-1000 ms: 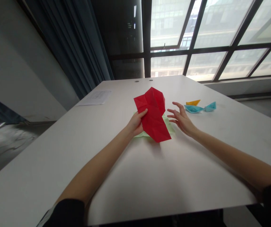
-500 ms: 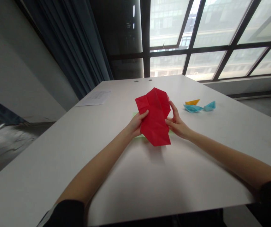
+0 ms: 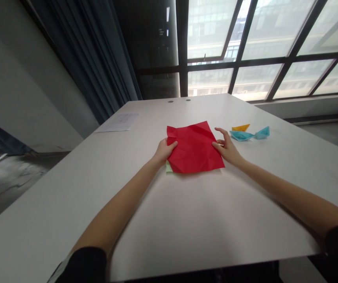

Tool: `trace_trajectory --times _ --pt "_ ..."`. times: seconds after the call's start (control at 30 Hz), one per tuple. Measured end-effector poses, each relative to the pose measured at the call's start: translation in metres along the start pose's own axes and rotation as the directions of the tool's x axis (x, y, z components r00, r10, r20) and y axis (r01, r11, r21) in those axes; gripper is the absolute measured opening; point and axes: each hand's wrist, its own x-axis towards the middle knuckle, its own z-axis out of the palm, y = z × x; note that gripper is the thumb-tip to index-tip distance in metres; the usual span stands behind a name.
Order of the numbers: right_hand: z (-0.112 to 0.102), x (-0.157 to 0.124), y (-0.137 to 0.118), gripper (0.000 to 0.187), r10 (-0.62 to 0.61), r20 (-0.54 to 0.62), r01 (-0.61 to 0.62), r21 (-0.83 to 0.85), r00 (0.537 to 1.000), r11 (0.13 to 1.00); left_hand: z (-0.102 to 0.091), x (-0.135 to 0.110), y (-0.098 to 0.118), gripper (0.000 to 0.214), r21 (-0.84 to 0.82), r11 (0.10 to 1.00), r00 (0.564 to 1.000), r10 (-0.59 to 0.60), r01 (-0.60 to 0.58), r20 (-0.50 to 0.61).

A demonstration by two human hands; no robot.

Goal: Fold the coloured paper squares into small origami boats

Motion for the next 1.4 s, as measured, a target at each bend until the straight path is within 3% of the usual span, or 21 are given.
trace_trajectory --times 0.2,0.3,0.4,0.5,0.63,0.73,0.8,0.83,0.93,1.0,1.17,1.27,1.4 --pt "0.002 -0.006 0.010 0.052 -0.028 0.124 0.067 -0.317 0.992 0.946 -0.001 0.007 -0.007 0.044 0.186 0.980 0.983 -0.044 0.078 -0.179" --pt "0.003 -0.007 0.015 0.037 -0.065 0.181 0.141 -0.446 0.981 0.884 -0.005 0.007 -0.005 0.064 0.267 0.963 0.996 -0.022 0.043 -0.082" --pt "0.004 -0.005 0.021 0.028 -0.097 0.252 0.219 -0.521 0.963 0.825 -0.014 0.010 -0.008 0.063 0.460 0.880 0.992 0.079 -0.117 0.102" --pt "0.004 -0.002 0.027 0.029 -0.112 0.273 0.250 -0.546 0.955 0.800 -0.023 0.015 -0.014 0.039 0.683 0.690 0.971 0.141 -0.237 0.194" --pt "0.005 -0.001 0.034 0.029 -0.126 0.274 0.264 -0.554 0.953 0.789 -0.025 0.011 -0.018 0.027 0.903 0.314 0.942 0.252 -0.295 0.220" --pt "0.005 -0.002 0.039 0.029 -0.161 0.251 0.283 -0.591 0.954 0.756 -0.018 0.000 -0.015 0.025 0.945 -0.024 0.886 0.339 -0.327 0.315" --pt "0.005 -0.003 0.039 0.029 -0.178 0.232 0.288 -0.638 0.956 0.714 -0.011 -0.007 -0.012 0.027 0.897 -0.217 0.850 0.296 -0.385 0.436" --pt "0.005 -0.004 0.038 0.030 -0.181 0.234 0.293 -0.659 0.955 0.693 -0.007 -0.010 -0.010 0.028 0.854 -0.270 0.826 0.244 -0.445 0.508" --pt "0.005 -0.004 0.035 0.033 -0.171 0.299 0.335 -0.680 0.939 0.653 0.002 -0.015 -0.006 0.032 0.728 -0.262 0.730 0.109 -0.633 0.674" --pt "0.005 -0.004 0.033 0.036 -0.138 0.353 0.354 -0.673 0.925 0.649 0.007 -0.018 -0.005 0.034 0.713 -0.181 0.709 0.095 -0.678 0.698" --pt "0.005 -0.005 0.029 0.036 -0.029 0.407 0.329 -0.692 0.913 0.643 0.013 -0.024 -0.002 0.052 0.795 0.001 0.795 -0.023 -0.606 0.606" --pt "0.005 -0.007 0.025 0.036 0.009 0.451 0.343 -0.691 0.892 0.637 0.014 -0.030 -0.003 0.064 0.861 0.036 0.859 -0.050 -0.508 0.509" --pt "0.004 -0.006 0.019 0.040 0.035 0.469 0.350 -0.704 0.882 0.618 0.014 -0.039 -0.010 0.071 0.903 0.025 0.890 -0.158 -0.429 0.428"
